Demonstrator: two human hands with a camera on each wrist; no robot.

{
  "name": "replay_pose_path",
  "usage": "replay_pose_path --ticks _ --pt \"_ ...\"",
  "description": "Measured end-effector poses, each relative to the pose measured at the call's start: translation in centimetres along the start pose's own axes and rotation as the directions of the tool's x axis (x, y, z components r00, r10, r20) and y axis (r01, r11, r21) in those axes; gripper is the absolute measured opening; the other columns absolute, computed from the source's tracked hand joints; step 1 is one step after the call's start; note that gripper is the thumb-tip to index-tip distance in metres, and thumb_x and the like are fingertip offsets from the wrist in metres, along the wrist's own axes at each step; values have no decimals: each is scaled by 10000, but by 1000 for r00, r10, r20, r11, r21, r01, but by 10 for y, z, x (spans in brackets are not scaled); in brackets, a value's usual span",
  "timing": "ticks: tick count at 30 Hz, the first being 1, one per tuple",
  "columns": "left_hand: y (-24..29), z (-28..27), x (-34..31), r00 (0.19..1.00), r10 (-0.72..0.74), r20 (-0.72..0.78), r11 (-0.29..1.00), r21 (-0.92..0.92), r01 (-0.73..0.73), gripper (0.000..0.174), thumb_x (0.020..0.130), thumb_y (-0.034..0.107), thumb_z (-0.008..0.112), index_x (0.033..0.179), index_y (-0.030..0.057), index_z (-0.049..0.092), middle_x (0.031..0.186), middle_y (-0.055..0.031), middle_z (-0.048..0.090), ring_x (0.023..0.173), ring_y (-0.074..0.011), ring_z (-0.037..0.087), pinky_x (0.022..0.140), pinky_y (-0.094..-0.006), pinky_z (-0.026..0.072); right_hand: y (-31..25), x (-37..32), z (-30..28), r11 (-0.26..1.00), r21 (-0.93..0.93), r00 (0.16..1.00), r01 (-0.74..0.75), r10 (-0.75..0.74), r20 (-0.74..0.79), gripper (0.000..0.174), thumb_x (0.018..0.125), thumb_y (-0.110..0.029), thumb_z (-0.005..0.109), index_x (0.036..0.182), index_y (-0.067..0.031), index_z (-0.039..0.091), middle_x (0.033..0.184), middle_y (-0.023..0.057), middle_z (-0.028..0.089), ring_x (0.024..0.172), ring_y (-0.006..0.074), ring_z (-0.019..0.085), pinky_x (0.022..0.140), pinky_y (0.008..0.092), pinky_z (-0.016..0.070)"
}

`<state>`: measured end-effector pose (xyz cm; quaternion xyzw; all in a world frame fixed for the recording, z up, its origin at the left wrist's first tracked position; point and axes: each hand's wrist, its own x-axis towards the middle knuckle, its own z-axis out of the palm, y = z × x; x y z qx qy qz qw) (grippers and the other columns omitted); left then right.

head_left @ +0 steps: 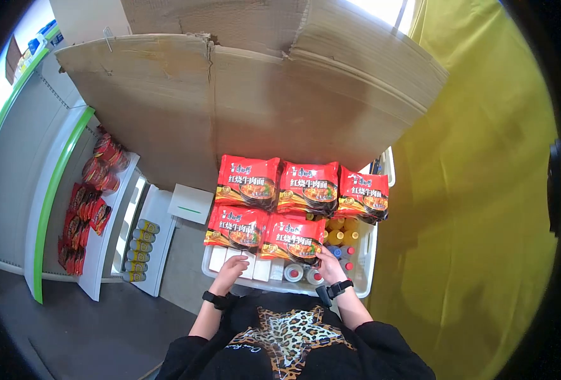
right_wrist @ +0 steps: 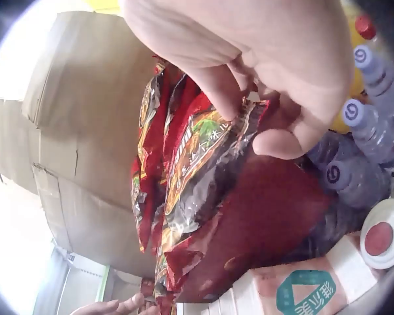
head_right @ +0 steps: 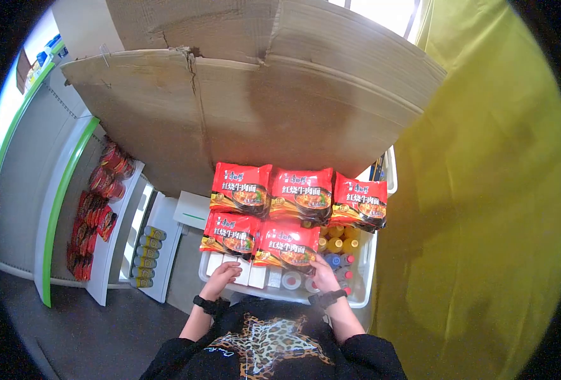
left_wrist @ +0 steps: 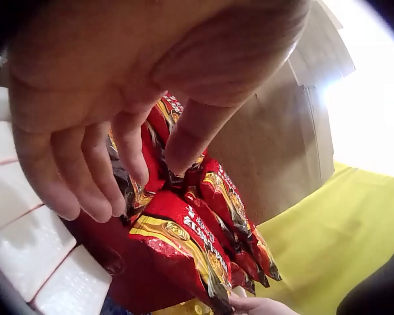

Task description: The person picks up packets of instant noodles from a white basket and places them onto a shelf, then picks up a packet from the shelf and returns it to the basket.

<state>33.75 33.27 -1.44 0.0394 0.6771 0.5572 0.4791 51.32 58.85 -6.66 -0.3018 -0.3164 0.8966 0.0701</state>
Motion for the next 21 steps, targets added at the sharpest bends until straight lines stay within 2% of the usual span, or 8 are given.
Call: replay_pose_path --ticks 2,6,8,11,14,16,19,21 --pt "-1 0 -2 1000 -3 -12 1000 -2 3 322 834 180 472 1114 20 462 971 -31 574 878 -83 527 723 -207 402 -3 -1 3 998 0 998 -61 61 -27 350 845 -51 386 1194 -62 407 1117 44 533 963 157 540 769 308 443" --pt "-4 0 -5 1000 18 -17 1000 -22 -18 314 834 187 476 1109 35 471 970 -25 575 881 -84 526 728 -210 402 0 7 10 999 -42 999 -33 32 -30 348 843 -59 392 1190 -74 412 1107 34 537 962 145 534 752 302 444" --pt "-2 1 -7 999 -8 -38 996 -93 4 336 759 137 514 1079 36 499 965 -62 565 860 -123 497 729 -249 382 8 18 0 997 -33 997 -66 65 -40 352 840 -69 398 1191 -97 413 1106 14 537 965 132 524 718 308 440" --pt "-6 0 -8 999 -12 -42 1000 -26 11 297 830 203 487 1096 71 490 964 -5 575 876 -76 521 741 -220 396 2 13 6 996 -47 997 -70 68 -38 331 841 -122 426 1172 -119 431 1082 2 545 910 127 530 707 315 428" --pt "-7 2 -12 997 -32 -65 999 -26 30 296 825 199 487 1091 70 494 958 -6 574 870 -76 519 737 -221 390 -6 3 12 993 15 989 -116 116 -86 326 839 -184 458 1161 -136 443 1035 0 557 847 126 531 683 321 418" --pt "-7 4 -16 996 -53 -76 998 -23 51 294 821 191 487 1089 72 496 958 -7 575 867 -78 519 736 -220 387 -2 -1 2 995 12 993 -103 103 -50 304 848 -194 450 1143 -122 459 1051 22 545 894 146 531 702 327 423" --pt "-8 4 -19 994 -80 -81 997 -22 78 291 813 175 483 1087 77 499 962 -10 576 866 -81 518 736 -222 384 9 -5 -16 965 28 947 -262 262 -183 231 843 -267 487 995 -96 513 901 40 570 747 138 552 608 281 422" --pt "-13 4 -20 994 -83 -75 996 -34 81 291 809 165 479 1087 81 500 965 -12 576 868 -83 517 738 -224 383 10 -16 -13 953 5 940 -302 299 -162 229 838 -306 493 945 -106 524 909 40 576 757 152 545 619 285 414"
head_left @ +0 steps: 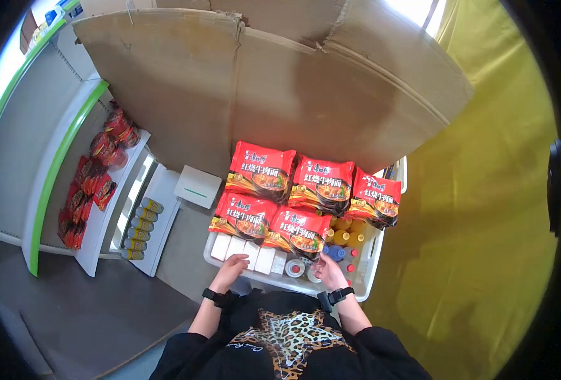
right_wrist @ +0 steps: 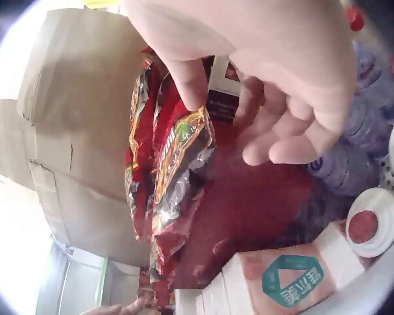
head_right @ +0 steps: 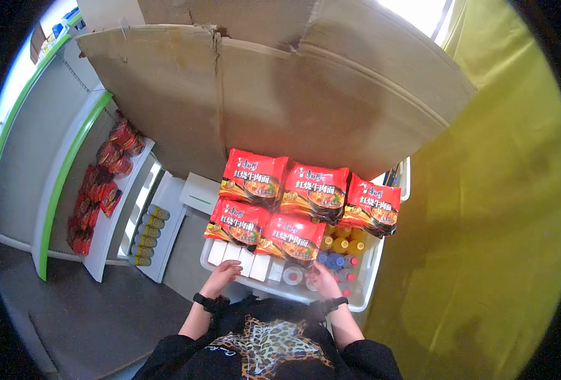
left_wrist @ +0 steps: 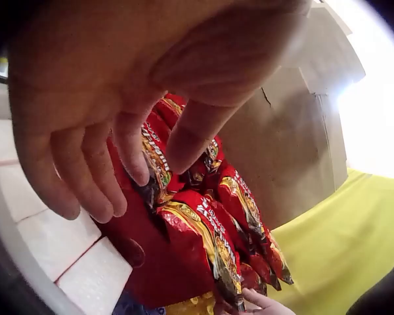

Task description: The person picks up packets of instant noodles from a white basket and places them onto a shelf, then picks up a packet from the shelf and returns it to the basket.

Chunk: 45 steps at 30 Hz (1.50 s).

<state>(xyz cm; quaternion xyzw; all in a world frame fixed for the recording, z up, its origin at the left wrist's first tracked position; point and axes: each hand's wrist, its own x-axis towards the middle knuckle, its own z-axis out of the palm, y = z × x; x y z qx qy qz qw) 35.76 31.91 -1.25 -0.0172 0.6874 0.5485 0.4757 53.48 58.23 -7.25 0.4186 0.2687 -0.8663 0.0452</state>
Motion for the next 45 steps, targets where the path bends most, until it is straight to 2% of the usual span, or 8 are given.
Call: replay_pose_path --ticks 3,5,6,10,17,31,39,45 --pt "-5 -3 3 1000 -21 -10 999 -35 20 295 804 162 475 1088 88 501 976 -15 575 883 -83 512 740 -225 377 5 -15 5 987 -161 997 -21 32 64 287 831 -373 502 908 -100 547 924 31 583 761 137 541 639 268 408" --pt "-3 -6 0 1000 9 18 1000 -9 -9 301 806 167 467 1096 90 496 994 -15 568 894 -85 508 734 -226 376 9 -24 18 842 -539 993 17 49 109 308 839 -366 491 949 -87 561 922 17 588 762 103 541 651 247 409" --pt "-4 -9 0 1000 11 13 1000 -17 -11 301 806 167 467 1096 90 496 994 -15 568 894 -85 508 734 -226 376 6 -30 31 715 -696 989 -68 140 48 323 853 -353 466 970 -75 581 917 6 594 779 89 541 664 227 408" --pt "-8 -28 -7 998 63 -30 988 -138 -66 326 766 122 496 1084 50 501 942 -44 567 851 -114 497 710 -240 384 24 -23 55 644 -761 938 82 208 277 321 867 -321 439 982 -65 595 941 18 600 800 92 545 679 216 410" --pt "-36 -111 -39 976 134 -171 954 -242 -174 286 805 163 502 1065 45 506 964 -44 560 839 -108 501 720 -239 390 41 0 165 619 -768 850 165 305 429 319 876 -290 418 1024 -52 569 993 30 583 882 106 536 771 237 401" --pt "-106 -335 -165 824 2 -566 832 -457 -316 264 822 210 481 1058 96 514 994 -52 567 933 -133 517 789 -270 384 185 57 371 504 -850 813 156 423 400 310 891 -268 394 1092 -56 498 998 42 578 862 113 536 750 234 402" --pt "-152 -373 -210 708 -119 -696 780 -506 -367 229 841 213 479 1034 101 529 967 -32 585 858 -110 546 733 -234 416 224 79 417 489 -861 807 140 448 386 285 885 -245 410 1074 -52 500 964 45 591 827 110 550 712 215 417" --pt "-187 -370 -214 695 -256 -672 688 -632 -357 254 816 225 519 1031 92 528 945 -29 594 839 -108 552 713 -228 418 235 85 456 388 -914 791 116 521 321 289 891 -253 391 1078 -60 499 969 30 589 826 95 545 709 213 410"
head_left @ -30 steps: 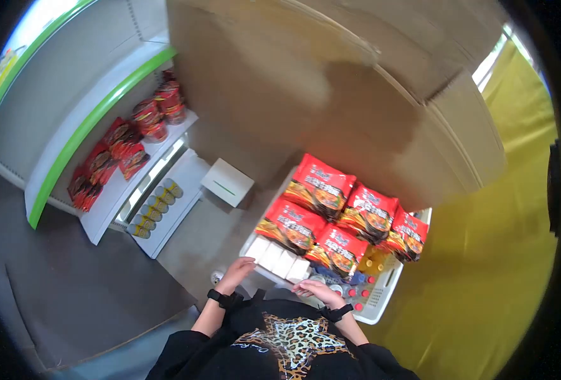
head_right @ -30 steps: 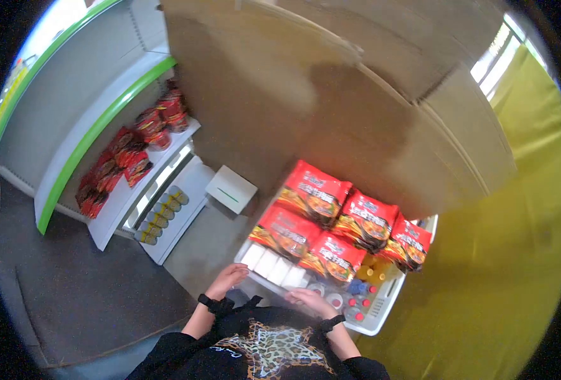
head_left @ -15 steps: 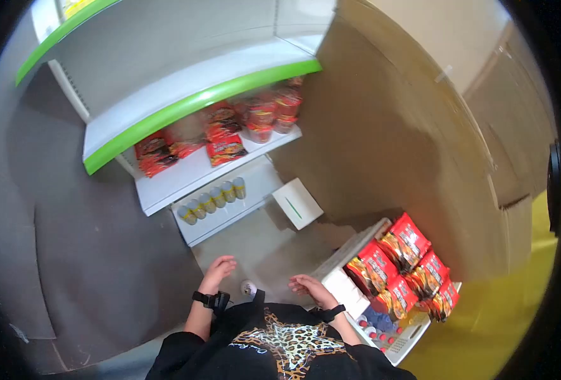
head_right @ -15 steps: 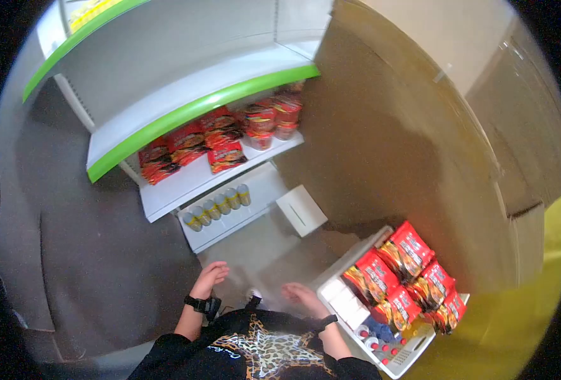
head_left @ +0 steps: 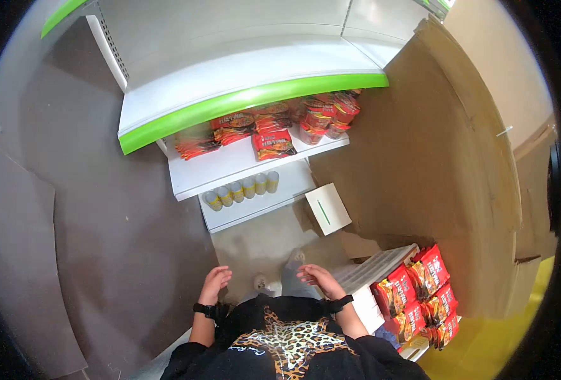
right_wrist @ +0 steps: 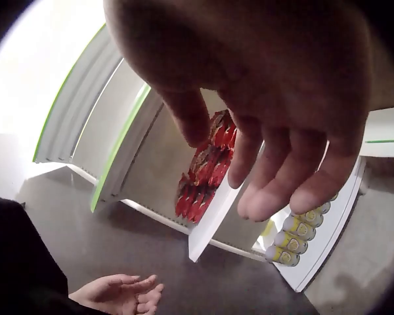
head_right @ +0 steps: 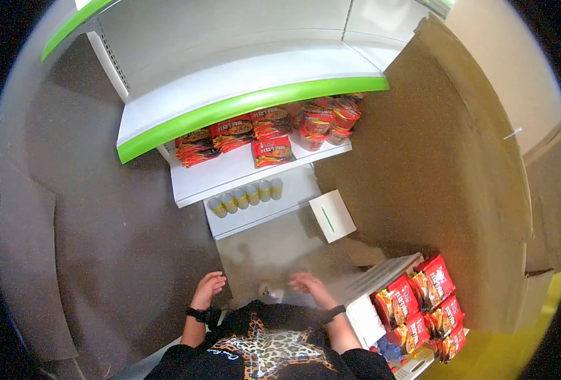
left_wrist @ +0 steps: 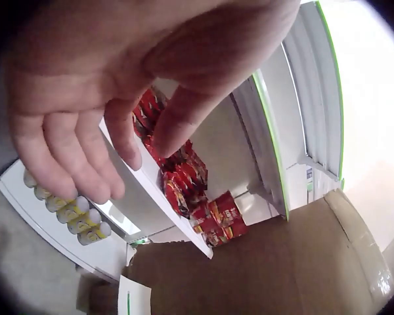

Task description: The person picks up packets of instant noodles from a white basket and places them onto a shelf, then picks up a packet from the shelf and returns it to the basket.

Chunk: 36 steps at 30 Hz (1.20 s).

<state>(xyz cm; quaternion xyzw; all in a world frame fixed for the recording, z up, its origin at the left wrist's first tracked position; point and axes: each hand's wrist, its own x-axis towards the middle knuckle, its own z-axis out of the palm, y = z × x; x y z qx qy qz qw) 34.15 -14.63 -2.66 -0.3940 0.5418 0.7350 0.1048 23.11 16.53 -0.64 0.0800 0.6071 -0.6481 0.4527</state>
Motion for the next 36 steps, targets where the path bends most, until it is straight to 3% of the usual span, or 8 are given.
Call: replay_pose_path --ticks 3,9,24,28,32,34,36 --pt "4 -3 1 1000 1 -31 1000 -2 -2 247 814 211 510 1028 90 527 925 -26 600 820 -100 556 702 -222 412 -7 19 -7 998 -54 999 26 -24 33 342 865 -310 428 1094 -69 507 988 26 587 863 109 530 746 248 391" --pt "27 -1 32 993 34 -109 998 -47 -39 241 818 202 492 1025 83 523 899 -17 602 803 -83 557 695 -210 408 -43 64 -21 990 -130 992 44 -28 121 310 890 -274 393 1090 -63 502 960 14 591 828 78 533 716 209 396" --pt "153 100 136 994 86 -63 993 88 -80 270 820 262 497 1038 106 534 949 -20 586 869 -109 541 735 -241 395 -146 166 -110 997 -46 993 66 -61 98 315 885 -291 402 1090 -79 512 974 19 588 816 89 540 690 210 410" --pt "175 128 154 996 85 -9 991 100 -84 283 823 280 498 1048 114 536 956 -22 588 877 -115 539 745 -245 395 -153 199 -134 995 90 991 37 -48 127 336 873 -290 420 1120 -72 486 1029 30 564 852 110 534 707 231 410" --pt "177 136 187 999 28 32 990 139 -32 334 838 292 469 1107 97 505 1051 -52 562 953 -141 524 831 -269 388 -167 232 -142 990 139 987 29 -51 154 359 858 -294 451 1135 -68 469 1048 25 547 882 121 524 729 255 405" --pt "185 137 203 989 -112 98 991 90 103 383 840 317 460 1152 95 477 1107 -73 531 1004 -165 499 865 -290 371 -174 256 -145 989 146 988 7 -29 151 365 849 -295 466 1139 -73 468 1072 18 529 920 134 507 753 268 391" --pt "190 133 223 980 -137 141 989 67 129 405 841 325 457 1176 98 459 1138 -78 509 1028 -171 480 875 -298 361 -183 279 -144 993 112 994 27 -38 98 384 837 -319 481 1141 -85 473 1109 16 506 969 148 484 785 300 376"
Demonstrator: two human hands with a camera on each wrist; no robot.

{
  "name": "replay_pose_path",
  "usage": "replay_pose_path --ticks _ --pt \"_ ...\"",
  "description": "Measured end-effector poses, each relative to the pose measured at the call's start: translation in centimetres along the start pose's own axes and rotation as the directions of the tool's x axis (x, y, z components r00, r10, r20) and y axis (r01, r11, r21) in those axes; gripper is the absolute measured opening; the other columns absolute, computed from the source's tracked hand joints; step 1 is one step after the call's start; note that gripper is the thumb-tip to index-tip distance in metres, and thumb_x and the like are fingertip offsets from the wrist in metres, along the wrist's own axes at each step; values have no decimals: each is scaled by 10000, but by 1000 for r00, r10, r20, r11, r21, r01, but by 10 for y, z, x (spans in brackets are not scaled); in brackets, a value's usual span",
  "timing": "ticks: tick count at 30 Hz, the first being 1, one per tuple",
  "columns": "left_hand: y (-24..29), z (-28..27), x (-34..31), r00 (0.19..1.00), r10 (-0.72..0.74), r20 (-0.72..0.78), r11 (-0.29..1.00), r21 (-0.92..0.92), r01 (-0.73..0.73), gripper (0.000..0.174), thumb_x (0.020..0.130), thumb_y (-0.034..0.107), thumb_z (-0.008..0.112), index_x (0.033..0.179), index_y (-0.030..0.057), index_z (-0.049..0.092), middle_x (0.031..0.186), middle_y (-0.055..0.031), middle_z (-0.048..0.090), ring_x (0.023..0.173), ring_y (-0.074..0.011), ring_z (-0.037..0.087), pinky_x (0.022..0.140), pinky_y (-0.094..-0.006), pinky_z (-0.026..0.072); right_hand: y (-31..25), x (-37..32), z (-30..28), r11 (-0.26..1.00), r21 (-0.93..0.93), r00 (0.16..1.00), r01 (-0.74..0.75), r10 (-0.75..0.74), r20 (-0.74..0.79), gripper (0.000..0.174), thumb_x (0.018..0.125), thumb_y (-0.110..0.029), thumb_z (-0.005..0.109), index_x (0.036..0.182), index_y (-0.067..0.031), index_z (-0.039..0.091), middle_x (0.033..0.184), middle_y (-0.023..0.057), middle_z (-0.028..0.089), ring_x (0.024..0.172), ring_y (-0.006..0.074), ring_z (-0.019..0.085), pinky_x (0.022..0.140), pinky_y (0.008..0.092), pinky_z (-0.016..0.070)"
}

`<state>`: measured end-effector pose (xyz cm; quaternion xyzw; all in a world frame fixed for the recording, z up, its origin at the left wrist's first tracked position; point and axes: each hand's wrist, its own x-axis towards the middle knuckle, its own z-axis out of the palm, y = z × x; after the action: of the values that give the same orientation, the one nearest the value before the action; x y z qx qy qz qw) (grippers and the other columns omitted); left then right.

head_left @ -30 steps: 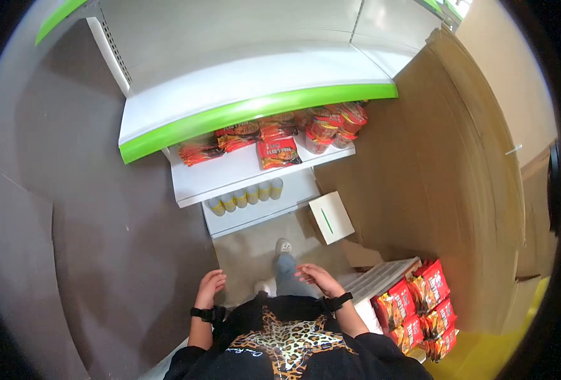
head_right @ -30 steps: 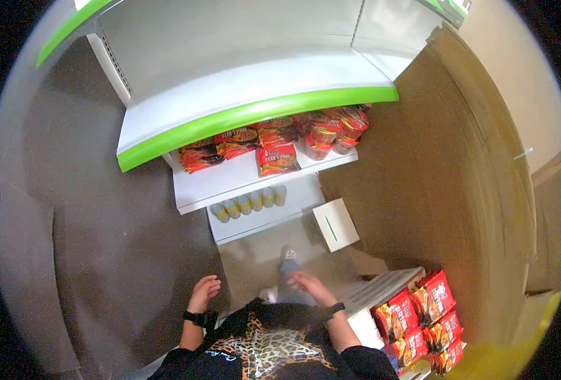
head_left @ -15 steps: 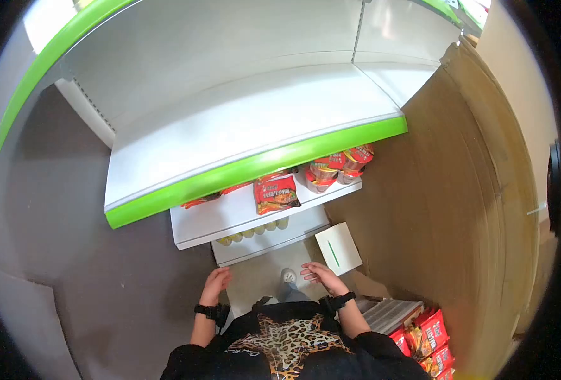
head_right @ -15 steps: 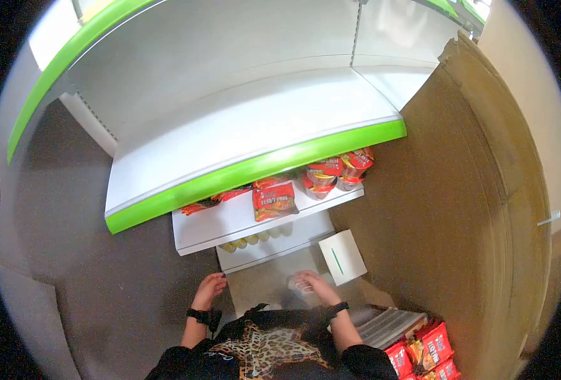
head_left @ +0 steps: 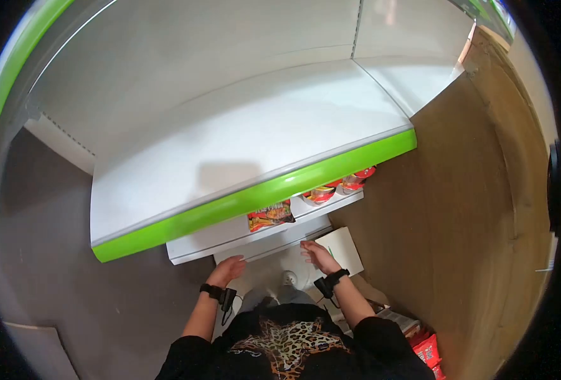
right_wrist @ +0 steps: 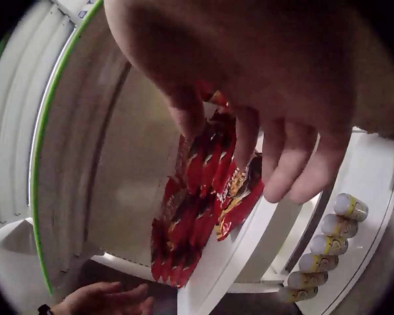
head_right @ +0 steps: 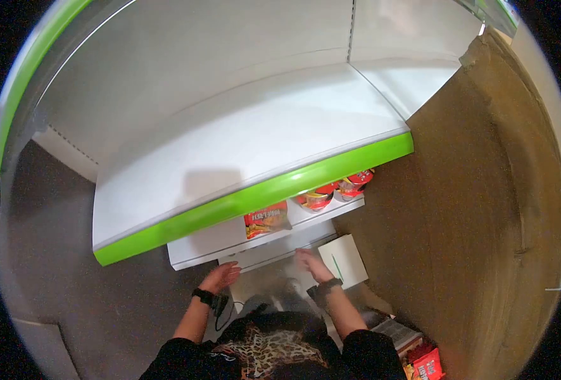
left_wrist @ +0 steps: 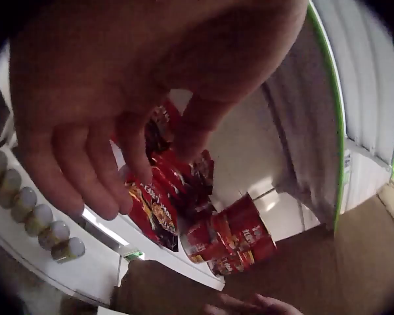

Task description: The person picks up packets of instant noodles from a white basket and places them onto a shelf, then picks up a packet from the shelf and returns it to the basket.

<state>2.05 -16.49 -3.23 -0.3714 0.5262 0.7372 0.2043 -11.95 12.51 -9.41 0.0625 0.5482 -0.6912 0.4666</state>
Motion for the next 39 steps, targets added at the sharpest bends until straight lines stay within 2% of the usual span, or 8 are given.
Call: replay_pose_path --ticks 4,12,21,24,29,32,35,39 --pt "16 -7 44 1000 -12 5 1000 -1 12 469 833 351 464 1230 107 411 1181 -72 474 1056 -180 449 893 -316 343 -23 36 9 998 -53 989 36 -43 -144 419 798 -321 509 1166 -125 470 1142 18 486 1055 195 420 860 378 321" --pt "9 -3 82 999 -31 24 989 143 27 456 812 373 483 1182 108 445 1109 -39 513 1002 -174 476 863 -313 350 -20 107 24 947 -128 949 294 -305 -78 319 776 -160 495 1040 10 553 1116 107 522 1069 188 432 931 282 295" --pt "11 -49 65 993 -86 -80 996 28 89 419 826 318 482 1147 49 465 1058 -99 539 969 -201 503 831 -327 399 18 137 37 969 65 792 238 -155 -590 227 740 -115 557 934 3 551 776 45 563 684 135 527 600 276 418" --pt "17 -52 63 988 -112 -111 993 11 114 437 829 331 476 1156 42 455 1067 -116 535 987 -209 494 839 -332 397 5 122 41 973 135 933 188 -134 -333 219 739 -125 564 940 -39 556 701 31 550 608 100 507 519 251 396" --pt "21 -47 60 989 -122 -88 984 122 132 438 826 334 475 1163 54 453 1067 -109 540 1002 -207 493 831 -315 402 2 115 50 982 -129 942 134 -167 -292 152 754 -155 533 849 -41 565 701 11 542 624 82 497 539 262 394" --pt "17 -59 66 991 -119 -56 977 173 127 446 816 340 490 1171 73 450 1070 -93 544 989 -196 503 829 -305 395 7 113 59 968 42 933 249 -228 -278 152 765 -167 501 834 -44 557 747 15 552 723 103 514 631 288 415" --pt "7 -80 72 997 -53 58 986 163 43 459 811 377 487 1173 95 453 1030 -72 560 964 -187 514 833 -319 382 -1 91 79 772 590 968 235 -243 -68 192 775 -143 445 894 -29 545 895 57 580 836 186 535 853 392 417" --pt "14 -77 67 993 -79 88 991 118 68 486 825 426 444 1201 118 424 1112 -70 517 1016 -190 489 852 -349 362 -2 50 91 708 687 960 163 -274 54 332 764 -112 437 1061 30 481 1091 123 533 973 270 529 872 405 416"
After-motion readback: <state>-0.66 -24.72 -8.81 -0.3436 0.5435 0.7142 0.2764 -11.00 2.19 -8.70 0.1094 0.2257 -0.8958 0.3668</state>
